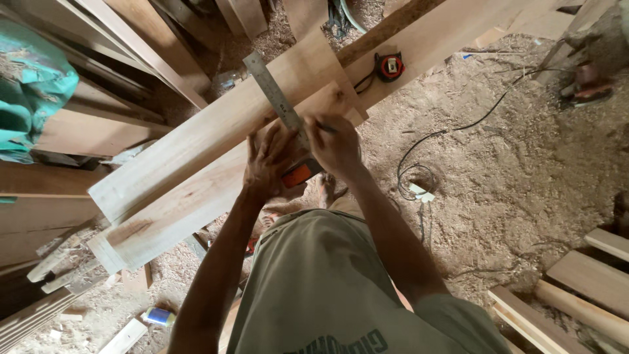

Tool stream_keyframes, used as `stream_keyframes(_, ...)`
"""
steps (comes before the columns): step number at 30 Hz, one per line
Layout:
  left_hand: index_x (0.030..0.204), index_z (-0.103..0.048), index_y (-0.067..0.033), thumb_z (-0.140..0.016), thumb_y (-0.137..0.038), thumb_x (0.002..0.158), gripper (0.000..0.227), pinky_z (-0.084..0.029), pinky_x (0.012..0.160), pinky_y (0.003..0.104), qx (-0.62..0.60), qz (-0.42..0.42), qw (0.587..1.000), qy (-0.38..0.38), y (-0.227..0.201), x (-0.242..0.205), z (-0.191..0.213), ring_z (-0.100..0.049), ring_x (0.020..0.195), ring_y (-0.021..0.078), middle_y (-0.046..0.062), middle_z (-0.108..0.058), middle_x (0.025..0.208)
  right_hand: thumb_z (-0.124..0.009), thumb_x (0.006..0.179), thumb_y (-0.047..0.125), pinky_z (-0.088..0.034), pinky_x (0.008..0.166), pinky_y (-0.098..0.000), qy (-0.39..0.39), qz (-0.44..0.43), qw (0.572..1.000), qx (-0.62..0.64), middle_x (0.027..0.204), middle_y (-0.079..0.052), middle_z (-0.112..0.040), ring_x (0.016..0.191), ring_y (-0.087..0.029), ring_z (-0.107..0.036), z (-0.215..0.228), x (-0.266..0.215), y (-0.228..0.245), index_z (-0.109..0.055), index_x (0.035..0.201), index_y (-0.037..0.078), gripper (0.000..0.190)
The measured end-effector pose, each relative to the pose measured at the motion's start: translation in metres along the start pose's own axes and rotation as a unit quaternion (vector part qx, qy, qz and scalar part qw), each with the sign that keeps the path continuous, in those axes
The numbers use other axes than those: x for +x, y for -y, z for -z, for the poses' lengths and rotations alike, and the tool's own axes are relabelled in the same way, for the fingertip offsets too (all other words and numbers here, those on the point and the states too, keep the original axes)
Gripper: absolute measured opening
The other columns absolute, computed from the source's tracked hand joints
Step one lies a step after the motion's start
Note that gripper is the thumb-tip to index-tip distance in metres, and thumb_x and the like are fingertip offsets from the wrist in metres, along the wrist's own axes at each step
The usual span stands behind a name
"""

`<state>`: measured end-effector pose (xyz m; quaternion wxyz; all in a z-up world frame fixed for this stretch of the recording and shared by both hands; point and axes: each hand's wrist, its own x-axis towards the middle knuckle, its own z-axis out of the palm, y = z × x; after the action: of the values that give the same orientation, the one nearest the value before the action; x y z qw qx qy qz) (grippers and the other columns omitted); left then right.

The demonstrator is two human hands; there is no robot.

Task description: The person uses a try square and pencil to mark straight lines on several wooden planks. They repeatedly position the square, draw lines, and move to the next plank, preparing the wood for cutting.

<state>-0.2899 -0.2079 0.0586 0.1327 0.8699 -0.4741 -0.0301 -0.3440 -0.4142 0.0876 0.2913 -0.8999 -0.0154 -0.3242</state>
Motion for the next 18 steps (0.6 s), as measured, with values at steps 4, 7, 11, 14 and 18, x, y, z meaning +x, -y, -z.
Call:
stream_keyframes(4, 0.146, -0.054, -0.0433, -0.082, -0.072, 0.055, 0.099, -0.001, 0.119, 0.077, 0.008, -0.005, 1.0, 0.002, 0.001, -0.002, -0.005, -0.012, 0.157, 0.0369, 0.0, -0.021, 0.17, -0.039, 0.115, 0.041, -0.044, 0.054, -0.0331, 0.336, -0.209, 0.909, -0.13, 0.059, -0.003, -0.059, 0.046, -0.013, -0.044, 0.041, -0.055, -0.018, -0.068, 0.076, 0.014, 0.055)
stream_keyframes(7, 0.147, -0.056, -0.042, -0.083, -0.071, 0.06, 0.096, -0.001, 0.121, 0.077, 0.001, -0.039, 0.997, -0.061, 0.001, -0.003, -0.003, -0.016, 0.158, 0.039, 0.001, -0.025, 0.172, -0.039, 0.113, 0.042, -0.04, 0.044, -0.0335, 0.28, -0.374, 0.88, 0.085, 0.063, -0.005, -0.055, 0.045, -0.01, -0.042, 0.051, -0.091, -0.018, -0.064, 0.081, 0.005, 0.055)
stream_keyframes(11, 0.14, -0.062, -0.0355, -0.084, -0.059, 0.054, 0.092, -0.004, 0.121, 0.077, -0.022, -0.074, 0.994, -0.083, -0.002, 0.006, 0.009, -0.023, 0.154, 0.0409, 0.007, -0.032, 0.166, -0.04, 0.104, 0.045, -0.044, 0.043, -0.0239, 0.174, -0.487, 0.817, 0.253, 0.076, 0.007, -0.068, 0.046, -0.005, -0.05, 0.04, -0.101, -0.013, -0.069, 0.1, 0.011, 0.044)
stream_keyframes(14, 0.136, -0.066, -0.0305, -0.083, -0.052, 0.055, 0.085, -0.005, 0.124, 0.075, -0.047, -0.096, 0.991, -0.085, -0.01, 0.018, 0.017, -0.025, 0.154, 0.0412, 0.009, -0.036, 0.164, -0.056, 0.103, 0.039, -0.039, 0.043, -0.0241, 0.195, -0.507, 0.76, 0.358, 0.065, 0.0, -0.061, 0.047, -0.007, -0.046, 0.029, -0.093, -0.008, -0.07, 0.095, 0.003, 0.039)
stream_keyframes(18, 0.133, -0.068, -0.0295, -0.083, -0.052, 0.057, 0.081, -0.004, 0.123, 0.075, -0.053, -0.101, 0.989, -0.09, -0.021, 0.036, 0.019, -0.026, 0.153, 0.0411, 0.01, -0.037, 0.164, -0.068, 0.097, 0.029, -0.037, 0.042, -0.0267, 0.107, -0.55, 0.7, 0.444, 0.061, 0.002, -0.05, 0.047, -0.007, -0.043, 0.019, -0.075, -0.006, -0.062, 0.098, 0.005, 0.025)
